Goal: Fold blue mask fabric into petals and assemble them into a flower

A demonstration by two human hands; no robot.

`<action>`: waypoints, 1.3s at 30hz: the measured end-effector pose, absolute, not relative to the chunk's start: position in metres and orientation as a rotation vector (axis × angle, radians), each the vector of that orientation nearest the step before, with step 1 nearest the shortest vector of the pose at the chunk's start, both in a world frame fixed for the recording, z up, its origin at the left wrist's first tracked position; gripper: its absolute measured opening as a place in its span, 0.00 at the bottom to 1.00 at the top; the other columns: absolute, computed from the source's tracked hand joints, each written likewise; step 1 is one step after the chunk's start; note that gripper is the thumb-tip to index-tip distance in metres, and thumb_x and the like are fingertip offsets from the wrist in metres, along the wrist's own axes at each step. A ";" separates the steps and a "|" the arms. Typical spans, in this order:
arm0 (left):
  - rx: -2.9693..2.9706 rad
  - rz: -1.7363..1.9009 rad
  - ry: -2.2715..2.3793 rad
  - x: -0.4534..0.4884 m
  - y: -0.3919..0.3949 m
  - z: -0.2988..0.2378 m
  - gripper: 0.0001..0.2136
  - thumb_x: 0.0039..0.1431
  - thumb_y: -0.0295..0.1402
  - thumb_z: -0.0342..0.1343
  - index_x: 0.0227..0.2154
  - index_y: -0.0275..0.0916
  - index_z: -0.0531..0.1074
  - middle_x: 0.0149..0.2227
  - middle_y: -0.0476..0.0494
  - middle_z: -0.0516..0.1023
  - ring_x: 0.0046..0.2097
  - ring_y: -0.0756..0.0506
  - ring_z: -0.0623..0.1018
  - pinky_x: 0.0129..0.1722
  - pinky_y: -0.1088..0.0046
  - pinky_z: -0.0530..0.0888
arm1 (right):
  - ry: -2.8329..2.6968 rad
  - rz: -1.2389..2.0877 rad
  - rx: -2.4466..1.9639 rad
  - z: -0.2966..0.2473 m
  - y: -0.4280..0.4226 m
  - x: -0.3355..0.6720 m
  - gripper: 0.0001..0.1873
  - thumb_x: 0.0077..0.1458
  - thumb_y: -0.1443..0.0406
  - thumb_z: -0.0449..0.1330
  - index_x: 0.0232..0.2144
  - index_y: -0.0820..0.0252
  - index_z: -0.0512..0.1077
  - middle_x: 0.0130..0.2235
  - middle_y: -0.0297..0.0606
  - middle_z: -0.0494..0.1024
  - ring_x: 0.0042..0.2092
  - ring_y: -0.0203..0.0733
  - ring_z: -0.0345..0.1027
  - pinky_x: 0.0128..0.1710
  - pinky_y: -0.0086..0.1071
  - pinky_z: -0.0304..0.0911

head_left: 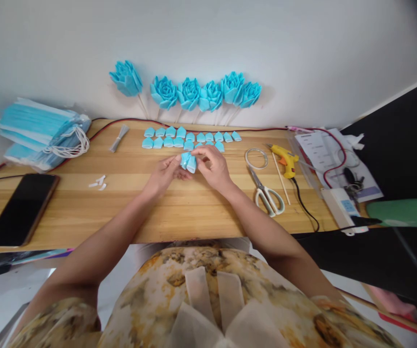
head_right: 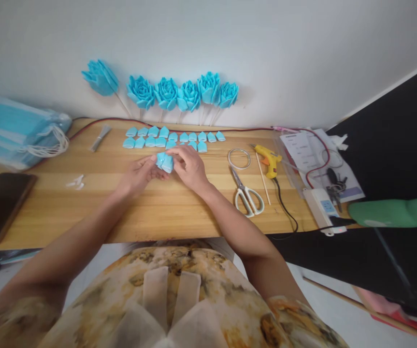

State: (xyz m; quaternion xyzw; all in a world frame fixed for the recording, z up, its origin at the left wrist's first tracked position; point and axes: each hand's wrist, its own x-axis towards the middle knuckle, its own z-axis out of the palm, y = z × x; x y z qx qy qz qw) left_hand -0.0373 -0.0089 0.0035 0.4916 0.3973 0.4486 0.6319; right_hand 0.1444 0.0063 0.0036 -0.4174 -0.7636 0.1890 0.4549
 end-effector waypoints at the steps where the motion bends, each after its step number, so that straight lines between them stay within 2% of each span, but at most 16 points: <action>1: 1.110 1.025 0.906 -0.037 -0.009 0.004 0.23 0.57 0.55 0.59 0.33 0.36 0.71 0.27 0.43 0.81 0.29 0.46 0.82 0.32 0.72 0.75 | -1.907 0.427 -0.986 0.005 0.006 0.145 0.13 0.59 0.71 0.54 0.40 0.52 0.74 0.46 0.38 0.80 0.49 0.42 0.71 0.47 0.37 0.68; 4: 1.090 1.020 0.901 -0.037 -0.009 0.006 0.23 0.56 0.55 0.60 0.34 0.36 0.71 0.27 0.43 0.81 0.29 0.46 0.82 0.32 0.72 0.75 | -1.940 0.343 -0.913 0.006 0.006 0.145 0.14 0.60 0.73 0.51 0.36 0.52 0.75 0.45 0.37 0.80 0.49 0.42 0.72 0.52 0.41 0.65; 8: 1.097 1.017 0.894 -0.037 -0.009 0.005 0.23 0.57 0.55 0.59 0.34 0.35 0.71 0.26 0.43 0.81 0.29 0.45 0.83 0.32 0.72 0.75 | -1.949 0.323 -0.909 0.005 0.007 0.144 0.14 0.58 0.73 0.52 0.34 0.53 0.75 0.44 0.36 0.80 0.47 0.42 0.72 0.51 0.42 0.65; 14: 1.084 1.020 0.889 -0.037 -0.008 0.002 0.24 0.56 0.55 0.60 0.35 0.35 0.72 0.24 0.44 0.80 0.28 0.46 0.82 0.31 0.72 0.75 | -1.929 0.349 -0.954 0.003 0.006 0.142 0.15 0.55 0.75 0.52 0.33 0.52 0.75 0.44 0.35 0.80 0.47 0.42 0.71 0.52 0.41 0.64; 22: 1.110 1.011 0.906 -0.037 -0.008 0.002 0.23 0.57 0.55 0.59 0.35 0.36 0.72 0.26 0.44 0.81 0.30 0.45 0.83 0.32 0.71 0.75 | -1.991 0.275 -0.991 -0.001 0.007 0.144 0.17 0.57 0.74 0.51 0.35 0.51 0.77 0.46 0.36 0.80 0.49 0.44 0.70 0.53 0.43 0.64; 27: 1.083 1.043 0.917 -0.037 -0.007 0.003 0.28 0.60 0.60 0.50 0.33 0.36 0.73 0.26 0.42 0.81 0.30 0.44 0.83 0.31 0.70 0.76 | -2.053 0.214 -1.013 0.002 0.004 0.144 0.17 0.59 0.73 0.50 0.37 0.51 0.78 0.48 0.38 0.79 0.51 0.46 0.69 0.53 0.43 0.64; 29: 1.093 1.037 0.919 -0.038 -0.006 0.003 0.24 0.57 0.57 0.57 0.34 0.36 0.73 0.26 0.44 0.80 0.29 0.45 0.82 0.31 0.71 0.76 | -2.060 0.219 -1.007 0.004 0.003 0.143 0.17 0.59 0.72 0.50 0.38 0.53 0.78 0.48 0.40 0.79 0.51 0.47 0.69 0.54 0.44 0.64; 32: 1.141 1.043 0.955 -0.039 -0.005 0.003 0.17 0.50 0.45 0.67 0.33 0.37 0.74 0.25 0.48 0.80 0.28 0.48 0.81 0.31 0.74 0.75 | -2.043 0.328 -0.986 0.006 0.003 0.143 0.17 0.60 0.72 0.50 0.38 0.52 0.78 0.50 0.39 0.79 0.53 0.47 0.69 0.56 0.45 0.64; 36: 1.176 1.060 0.982 -0.040 -0.006 0.003 0.12 0.51 0.41 0.65 0.33 0.37 0.75 0.25 0.49 0.79 0.28 0.48 0.80 0.33 0.72 0.76 | -1.930 0.687 -0.943 0.011 0.004 0.145 0.17 0.61 0.70 0.50 0.41 0.52 0.77 0.52 0.37 0.79 0.56 0.43 0.70 0.60 0.44 0.62; 39: 1.190 1.068 0.988 -0.040 -0.006 0.003 0.13 0.51 0.40 0.64 0.36 0.37 0.75 0.25 0.50 0.79 0.27 0.48 0.80 0.32 0.71 0.76 | -1.836 0.890 -0.947 0.013 0.004 0.146 0.17 0.59 0.68 0.52 0.46 0.53 0.76 0.54 0.38 0.78 0.57 0.43 0.70 0.56 0.40 0.66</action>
